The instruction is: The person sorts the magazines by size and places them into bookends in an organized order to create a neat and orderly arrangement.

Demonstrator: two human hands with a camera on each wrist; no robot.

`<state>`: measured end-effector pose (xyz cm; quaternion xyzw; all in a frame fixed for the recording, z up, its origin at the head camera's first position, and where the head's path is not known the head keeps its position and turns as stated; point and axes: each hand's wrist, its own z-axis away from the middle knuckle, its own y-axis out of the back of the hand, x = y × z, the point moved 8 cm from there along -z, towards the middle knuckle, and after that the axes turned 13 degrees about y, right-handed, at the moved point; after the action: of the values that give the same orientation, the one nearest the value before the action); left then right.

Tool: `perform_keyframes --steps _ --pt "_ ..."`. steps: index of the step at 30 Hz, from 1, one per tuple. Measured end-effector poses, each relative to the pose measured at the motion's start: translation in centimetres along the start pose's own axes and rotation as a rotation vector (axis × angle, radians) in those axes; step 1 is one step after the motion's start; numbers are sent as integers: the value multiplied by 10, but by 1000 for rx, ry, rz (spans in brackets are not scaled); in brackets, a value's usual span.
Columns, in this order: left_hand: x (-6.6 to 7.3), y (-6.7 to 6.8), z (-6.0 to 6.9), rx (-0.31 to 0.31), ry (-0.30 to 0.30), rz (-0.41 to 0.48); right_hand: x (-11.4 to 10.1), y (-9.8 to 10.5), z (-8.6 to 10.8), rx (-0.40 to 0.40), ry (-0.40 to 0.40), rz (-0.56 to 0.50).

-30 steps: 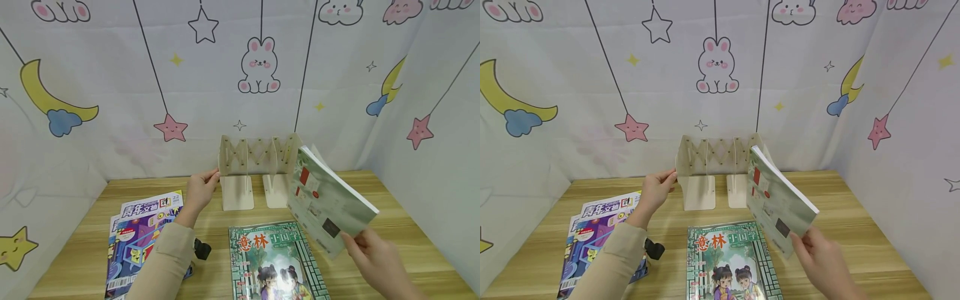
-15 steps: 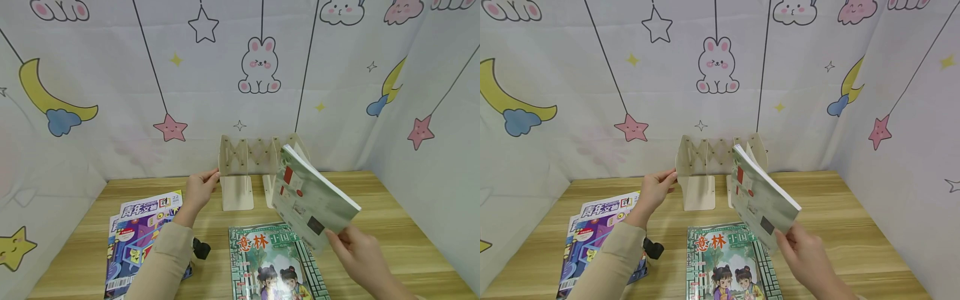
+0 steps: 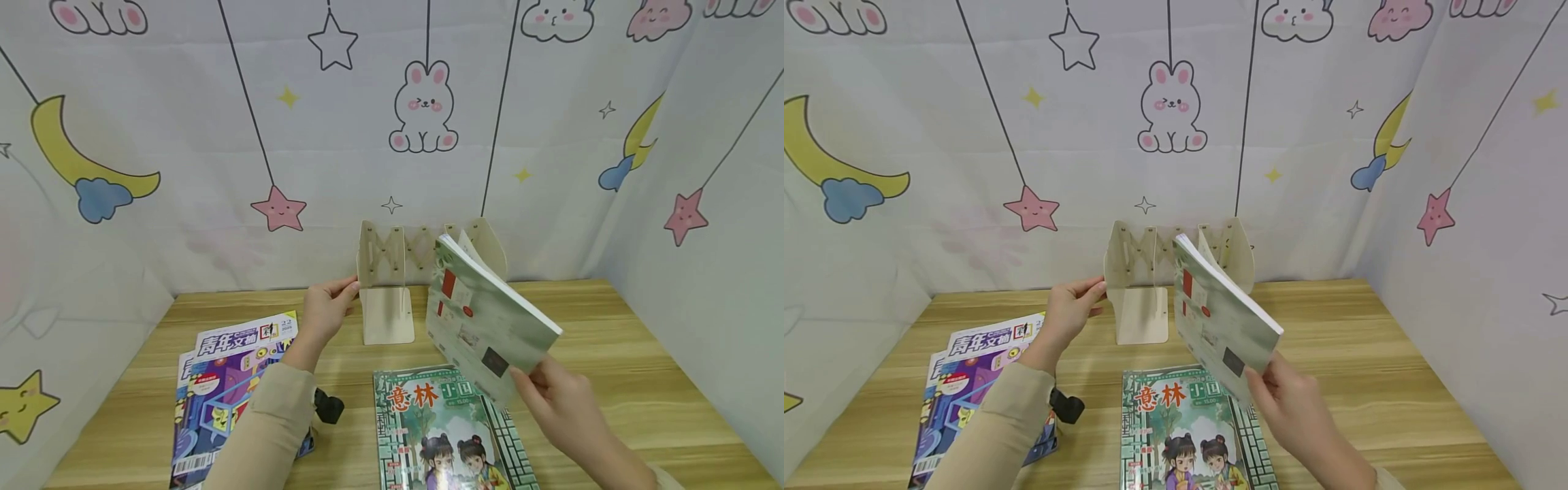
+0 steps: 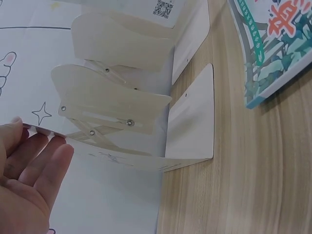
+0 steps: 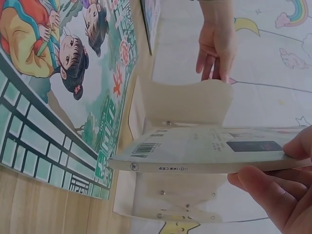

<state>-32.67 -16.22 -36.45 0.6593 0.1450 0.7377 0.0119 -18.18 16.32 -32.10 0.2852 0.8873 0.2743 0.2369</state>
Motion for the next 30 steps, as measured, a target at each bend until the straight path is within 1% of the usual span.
perform_keyframes --steps 8,12,19,24,30 --pt "-1 0 0 -16 13 9 -2 -11 -9 10 55 -13" --pt "-1 1 0 -22 16 -2 -3 -17 -13 14 77 -48" --pt "2 1 0 -29 -2 -33 -4 -26 -17 -10 34 -91" --pt "3 1 0 -26 -3 -62 -4 -32 -18 -23 17 -121" --pt "5 0 1 -39 -11 -55 -4 -37 -21 -34 13 -148"
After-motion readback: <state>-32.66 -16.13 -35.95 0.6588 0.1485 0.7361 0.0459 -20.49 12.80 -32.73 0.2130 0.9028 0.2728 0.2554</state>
